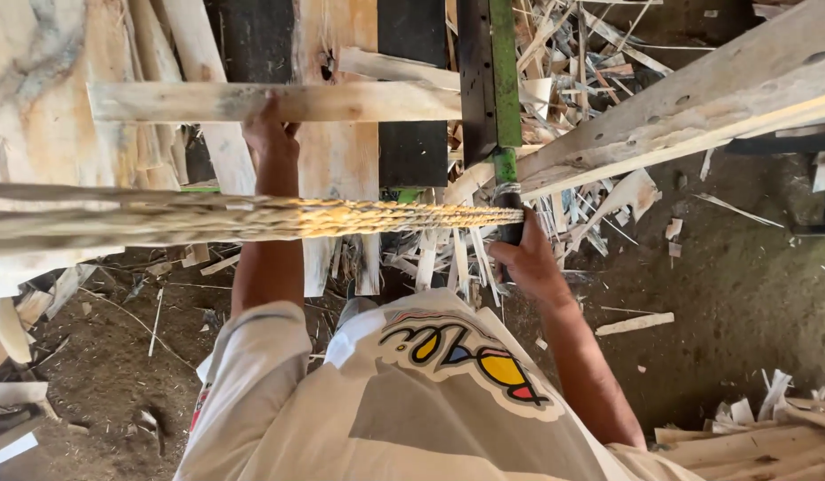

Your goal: Manually feed and shave wood planks using a large powered planer blade.

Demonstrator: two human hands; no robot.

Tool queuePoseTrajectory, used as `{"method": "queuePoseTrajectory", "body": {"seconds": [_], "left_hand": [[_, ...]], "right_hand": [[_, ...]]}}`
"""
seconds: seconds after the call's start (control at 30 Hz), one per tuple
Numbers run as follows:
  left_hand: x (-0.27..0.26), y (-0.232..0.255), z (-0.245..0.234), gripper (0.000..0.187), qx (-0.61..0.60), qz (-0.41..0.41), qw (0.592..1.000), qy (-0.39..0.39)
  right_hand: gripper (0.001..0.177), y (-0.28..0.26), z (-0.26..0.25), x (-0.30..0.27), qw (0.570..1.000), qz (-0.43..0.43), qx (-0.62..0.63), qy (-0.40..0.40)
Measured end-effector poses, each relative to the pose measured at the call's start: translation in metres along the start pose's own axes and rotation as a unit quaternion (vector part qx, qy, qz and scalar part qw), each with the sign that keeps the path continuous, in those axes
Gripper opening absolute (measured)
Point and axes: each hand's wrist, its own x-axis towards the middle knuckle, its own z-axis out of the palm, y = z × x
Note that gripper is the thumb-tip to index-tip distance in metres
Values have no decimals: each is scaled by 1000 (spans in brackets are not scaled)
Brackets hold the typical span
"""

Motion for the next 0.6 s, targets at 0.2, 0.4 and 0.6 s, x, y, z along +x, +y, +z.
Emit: {"method": "queuePoseTrajectory", "body": {"seconds": [0.2, 0.4, 0.6], "left_hand": [[20, -27, 33, 41, 6, -38, 999, 13], [52, -59, 21, 50, -5, -61, 998, -3], [53, -65, 18, 55, 35, -127, 991, -39]], "right_hand": [[60, -17, -41, -13, 865, -472, -57, -162], [63, 23, 10, 10, 996, 17, -57, 68], [57, 166, 44, 86, 985, 60, -116, 110]]}}
